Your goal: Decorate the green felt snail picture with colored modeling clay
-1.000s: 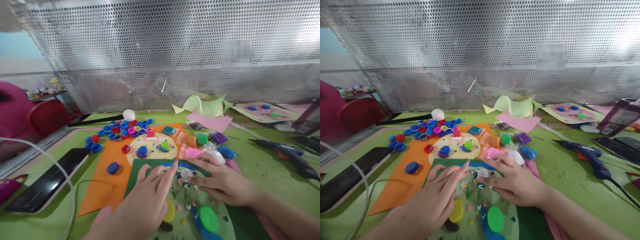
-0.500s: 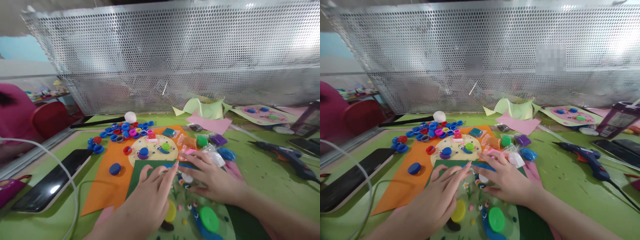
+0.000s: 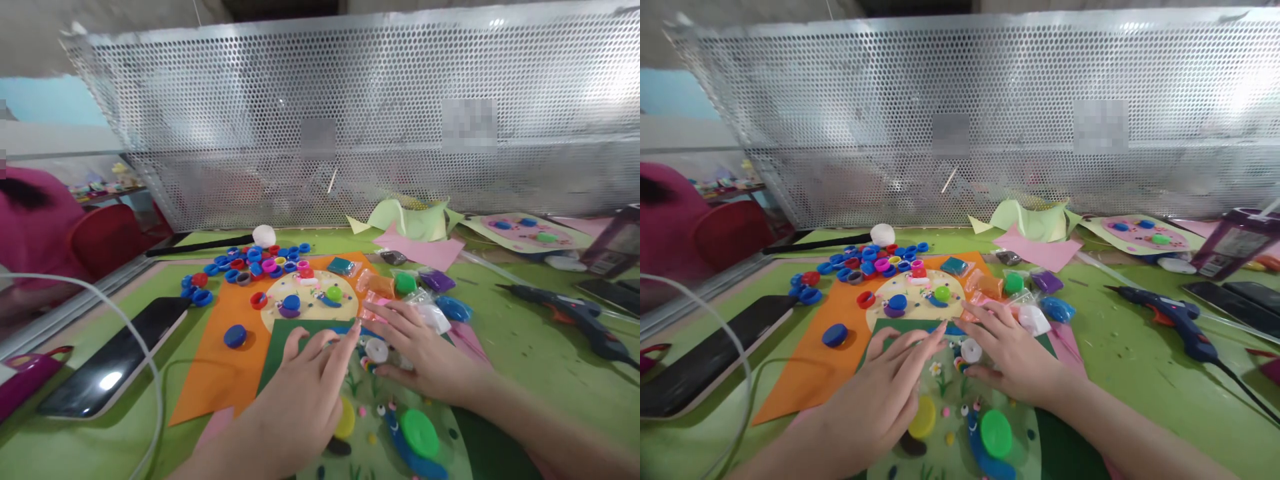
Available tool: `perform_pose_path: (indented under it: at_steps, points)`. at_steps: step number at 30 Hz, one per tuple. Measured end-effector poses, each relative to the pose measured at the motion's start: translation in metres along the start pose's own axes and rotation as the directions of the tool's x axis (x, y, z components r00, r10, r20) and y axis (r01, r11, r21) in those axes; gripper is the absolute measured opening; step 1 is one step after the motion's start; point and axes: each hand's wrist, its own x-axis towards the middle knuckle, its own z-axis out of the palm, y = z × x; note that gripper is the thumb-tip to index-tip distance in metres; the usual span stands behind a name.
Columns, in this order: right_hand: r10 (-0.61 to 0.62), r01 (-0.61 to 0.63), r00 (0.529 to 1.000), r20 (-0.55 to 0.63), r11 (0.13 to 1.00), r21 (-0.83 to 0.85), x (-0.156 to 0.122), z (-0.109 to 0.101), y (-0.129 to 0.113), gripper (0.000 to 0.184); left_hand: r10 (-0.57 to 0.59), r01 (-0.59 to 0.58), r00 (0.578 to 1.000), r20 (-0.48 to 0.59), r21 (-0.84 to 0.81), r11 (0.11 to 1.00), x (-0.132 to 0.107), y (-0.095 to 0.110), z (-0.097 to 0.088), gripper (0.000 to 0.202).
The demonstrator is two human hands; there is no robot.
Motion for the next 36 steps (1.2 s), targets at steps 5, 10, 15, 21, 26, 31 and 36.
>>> perform_pose_path:
  at_steps: [5, 10, 15, 21, 26, 31, 36]
  points:
    - [-0.05, 0.047, 0.998, -0.042, 0.997, -0.056, 0.001, 0.0, 0.004, 0.052, -0.012, 0.012, 1.0, 0.003, -0.012, 1.0, 0.003, -0.001, 0.001, 0.076]
    - [-0.072, 0.068, 0.996, -0.045, 0.994, -0.082, 0.002, -0.001, 0.004, 0.053, 0.0, 0.0, 1.0, 0.013, 0.018, 1.0, 0.003, -0.001, -0.001, 0.077]
    - [-0.088, 0.084, 0.995, -0.054, 0.993, -0.086, 0.003, 0.002, 0.007, 0.051, 0.006, -0.006, 1.0, 0.006, 0.014, 1.0, 0.001, -0.001, 0.001, 0.074]
    - [-0.089, 0.084, 0.995, -0.055, 0.993, -0.088, 0.003, -0.001, 0.008, 0.052, -0.003, 0.003, 1.0, 0.003, 0.014, 1.0, 0.0, -0.002, 0.003, 0.075]
    - [-0.05, 0.042, 0.997, -0.065, 0.992, -0.121, 0.008, -0.003, 0.0, 0.052, 0.005, -0.006, 1.0, 0.003, 0.042, 0.999, 0.002, -0.001, 0.001, 0.074]
    - [-0.098, 0.084, 0.992, -0.077, 0.981, -0.172, 0.009, -0.001, -0.005, 0.045, 0.005, -0.005, 1.0, -0.007, 0.068, 0.998, 0.002, 0.001, 0.0, 0.074]
    - [-0.188, 0.162, 0.978, -0.094, 0.96, -0.229, 0.008, -0.001, -0.006, 0.035, 0.001, -0.002, 1.0, 0.018, 0.076, 0.997, 0.002, 0.003, -0.001, 0.072]
